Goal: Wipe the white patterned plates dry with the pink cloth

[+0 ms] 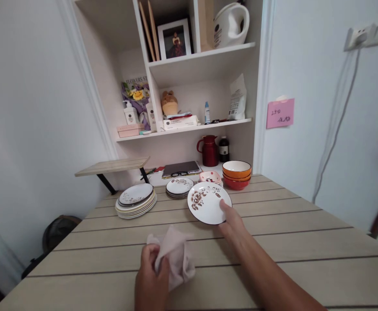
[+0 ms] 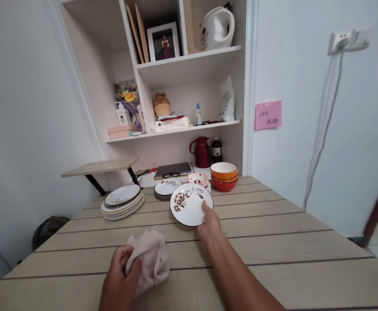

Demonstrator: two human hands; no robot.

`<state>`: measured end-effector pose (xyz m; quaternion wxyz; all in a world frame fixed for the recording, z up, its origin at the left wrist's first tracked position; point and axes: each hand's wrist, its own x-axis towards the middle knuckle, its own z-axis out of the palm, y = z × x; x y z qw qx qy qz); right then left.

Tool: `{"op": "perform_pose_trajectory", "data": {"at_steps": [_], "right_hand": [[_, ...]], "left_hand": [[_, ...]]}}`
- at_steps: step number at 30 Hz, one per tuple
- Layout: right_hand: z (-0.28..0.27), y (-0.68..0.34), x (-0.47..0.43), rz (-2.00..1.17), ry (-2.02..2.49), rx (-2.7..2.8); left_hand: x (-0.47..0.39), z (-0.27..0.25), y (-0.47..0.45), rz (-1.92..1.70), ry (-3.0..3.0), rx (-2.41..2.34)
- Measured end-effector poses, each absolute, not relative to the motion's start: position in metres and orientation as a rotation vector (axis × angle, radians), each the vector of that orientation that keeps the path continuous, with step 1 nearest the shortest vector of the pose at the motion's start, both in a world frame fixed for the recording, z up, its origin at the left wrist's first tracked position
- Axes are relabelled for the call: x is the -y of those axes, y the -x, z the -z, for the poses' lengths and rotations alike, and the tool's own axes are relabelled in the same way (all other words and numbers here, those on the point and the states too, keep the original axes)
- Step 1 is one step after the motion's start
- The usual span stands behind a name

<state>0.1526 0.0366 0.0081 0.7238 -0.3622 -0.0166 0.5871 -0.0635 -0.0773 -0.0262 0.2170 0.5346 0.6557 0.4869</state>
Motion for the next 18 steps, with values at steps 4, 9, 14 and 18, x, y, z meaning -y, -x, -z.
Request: {"op": "perform_pose_trajectory", "data": {"at_steps": [4, 9, 14, 18], "right_hand": [[-0.007, -0.15, -0.036, -1.309, 0.809, 0.049], [-0.006, -0.148, -0.035, -1.321, 0.822, 0.061], [-0.007, -0.146, -0.033, -1.329, 0.831, 0.071], [-0.01, -0.144, -0.032, -1.34, 0.825, 0.076]], "left_hand": [[0.077, 0.023, 0.068, -1.574, -1.847, -1.873], [0.083, 0.027, 0.077, -1.611, -2.529, -1.747], [0.075, 0.044, 0.105, -0.88, -3.037, -1.281], [0.072, 0.053, 0.116, -0.918, -2.817, -1.386]]}}
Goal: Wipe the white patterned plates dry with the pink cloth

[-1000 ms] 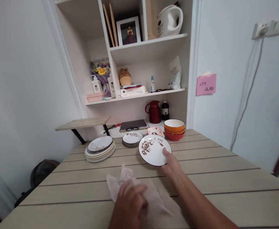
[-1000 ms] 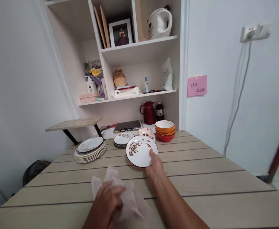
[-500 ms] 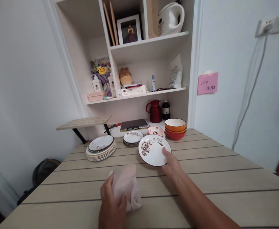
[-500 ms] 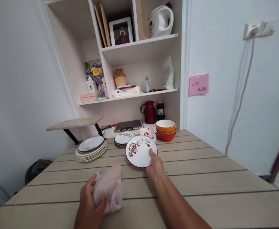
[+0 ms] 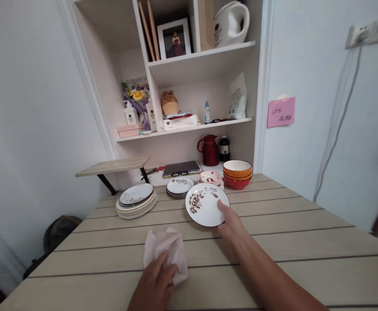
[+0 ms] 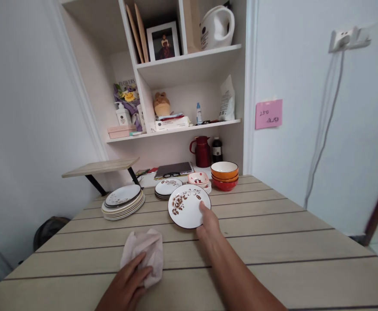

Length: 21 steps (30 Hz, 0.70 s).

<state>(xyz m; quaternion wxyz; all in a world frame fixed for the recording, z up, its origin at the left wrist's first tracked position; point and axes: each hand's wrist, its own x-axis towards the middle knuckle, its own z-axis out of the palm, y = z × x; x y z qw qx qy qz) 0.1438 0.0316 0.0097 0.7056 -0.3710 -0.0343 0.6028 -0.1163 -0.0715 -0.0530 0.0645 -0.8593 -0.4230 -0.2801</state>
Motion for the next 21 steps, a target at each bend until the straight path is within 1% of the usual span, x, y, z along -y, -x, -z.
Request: {"op": "perform_pose_trajectory", "data": {"at_steps": [3, 6, 8, 10, 13, 16, 18, 21], "right_hand": [[-0.01, -0.143, -0.032, -1.344, 0.831, 0.075], [-0.01, -0.143, -0.032, -1.347, 0.842, 0.074], [-0.009, -0.142, -0.032, -1.356, 0.843, 0.079], [-0.008, -0.142, -0.032, -1.368, 0.844, 0.086], [-0.007, -0.14, -0.031, -1.395, 0.852, 0.096], [-0.005, -0.137, -0.031, -1.436, 0.872, 0.101], [-0.004, -0.135, -0.031, -1.469, 0.875, 0.107], [-0.002, -0.133, -0.031, -1.499, 0.861, 0.122]], "left_hand": [[0.079, 0.037, 0.109, 1.002, 2.743, 1.371], [0.085, 0.009, 0.092, 1.21, 2.743, 1.783], [0.081, -0.006, 0.082, 1.36, 2.691, 1.955], [0.07, -0.012, 0.075, 1.42, 2.671, 2.068], [0.047, -0.007, 0.071, 1.437, 2.66, 2.133], [0.032, 0.005, 0.071, 1.251, 2.491, 2.199], [0.028, 0.012, 0.072, 1.168, 2.452, 2.089], [0.028, 0.018, 0.073, 1.155, 2.495, 1.827]]}}
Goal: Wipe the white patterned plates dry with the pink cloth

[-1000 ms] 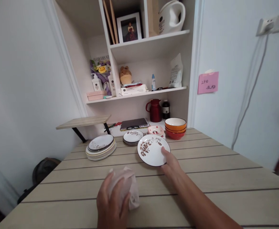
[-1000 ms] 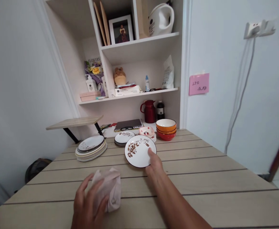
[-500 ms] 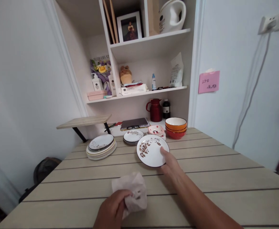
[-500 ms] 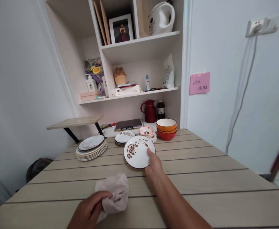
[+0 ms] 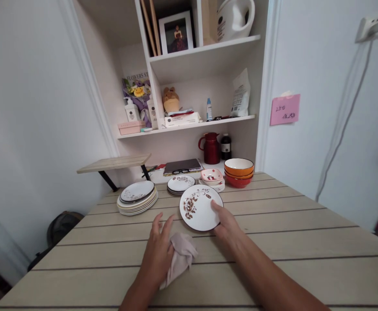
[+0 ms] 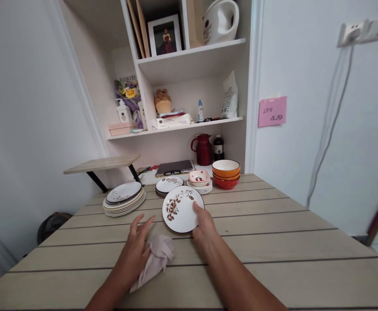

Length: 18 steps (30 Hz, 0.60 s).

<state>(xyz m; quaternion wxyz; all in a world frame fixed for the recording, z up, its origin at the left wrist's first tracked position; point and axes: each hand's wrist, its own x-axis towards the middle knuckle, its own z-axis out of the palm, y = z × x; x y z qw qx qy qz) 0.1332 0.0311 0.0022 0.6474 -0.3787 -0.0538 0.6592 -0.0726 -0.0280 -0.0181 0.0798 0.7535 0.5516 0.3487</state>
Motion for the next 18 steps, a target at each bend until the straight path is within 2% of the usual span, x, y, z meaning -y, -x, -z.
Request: {"op": "perform_pose_trajectory", "data": {"at_steps": [6, 8, 10, 15, 18], "right_hand": [[-0.003, -0.134, -0.033, -1.491, 0.874, 0.101], [-0.004, -0.135, -0.033, -1.487, 0.879, 0.098], [-0.004, -0.134, -0.032, -1.488, 0.884, 0.099], [-0.006, -0.133, -0.029, -1.483, 0.882, 0.099], [-0.007, -0.133, -0.029, -1.47, 0.871, 0.091]], "left_hand": [[0.037, 0.009, 0.083, -1.447, -2.481, -1.561], [0.044, -0.002, 0.088, -1.458, -2.629, -1.457], [0.05, -0.015, 0.091, -1.304, -2.844, -1.302], [0.054, -0.027, 0.098, -0.423, -2.891, -1.024], [0.049, -0.015, 0.105, -0.353, -2.767, -1.047]]}}
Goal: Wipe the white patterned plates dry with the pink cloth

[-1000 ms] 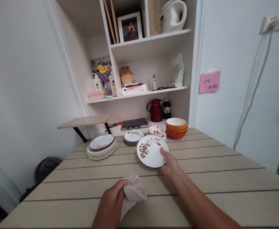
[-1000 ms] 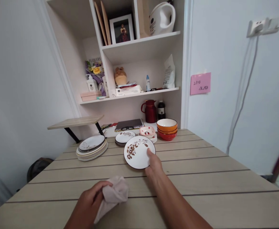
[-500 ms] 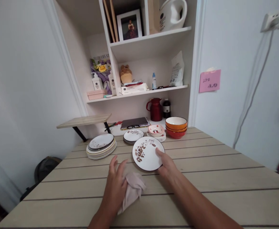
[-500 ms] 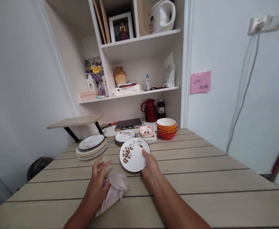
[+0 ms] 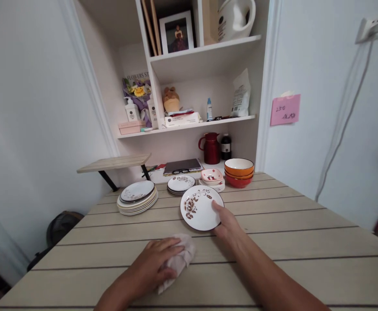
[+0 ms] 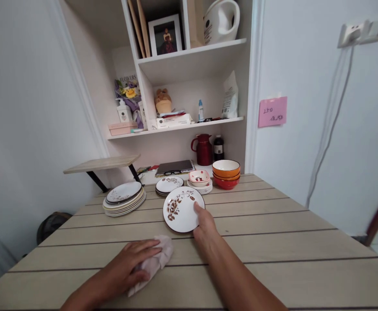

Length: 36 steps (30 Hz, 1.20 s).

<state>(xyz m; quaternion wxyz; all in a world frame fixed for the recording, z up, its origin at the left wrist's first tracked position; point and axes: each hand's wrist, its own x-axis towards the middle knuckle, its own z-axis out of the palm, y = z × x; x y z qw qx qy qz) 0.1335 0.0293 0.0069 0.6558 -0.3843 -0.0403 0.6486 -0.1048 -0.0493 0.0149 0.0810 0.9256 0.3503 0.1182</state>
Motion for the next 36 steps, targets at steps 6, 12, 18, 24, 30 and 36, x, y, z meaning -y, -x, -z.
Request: {"op": "perform_pose_trajectory", "data": {"at_steps": [6, 12, 18, 24, 30, 36], "right_hand": [[-0.005, -0.132, -0.031, -1.472, 0.845, 0.098], [-0.002, -0.125, -0.028, -1.513, 0.86, 0.12], [0.002, -0.114, -0.023, -1.658, 0.799, 0.177], [0.002, -0.111, -0.024, -1.765, 0.741, 0.236], [0.002, -0.114, -0.027, -1.821, 0.624, 0.255], [0.005, -0.11, -0.032, -1.696, 0.659, 0.212]], "left_hand": [[0.048, 0.009, 0.103, -0.687, -2.623, -1.33], [0.054, 0.006, 0.094, -1.045, -2.53, -1.378], [0.031, -0.015, 0.065, -1.669, -2.515, -1.383], [-0.008, -0.007, 0.027, -1.139, -2.708, -1.335], [-0.013, -0.007, 0.006, -0.855, -2.851, -1.213], [-0.042, -0.001, 0.006, -1.153, -2.903, -1.546]]}}
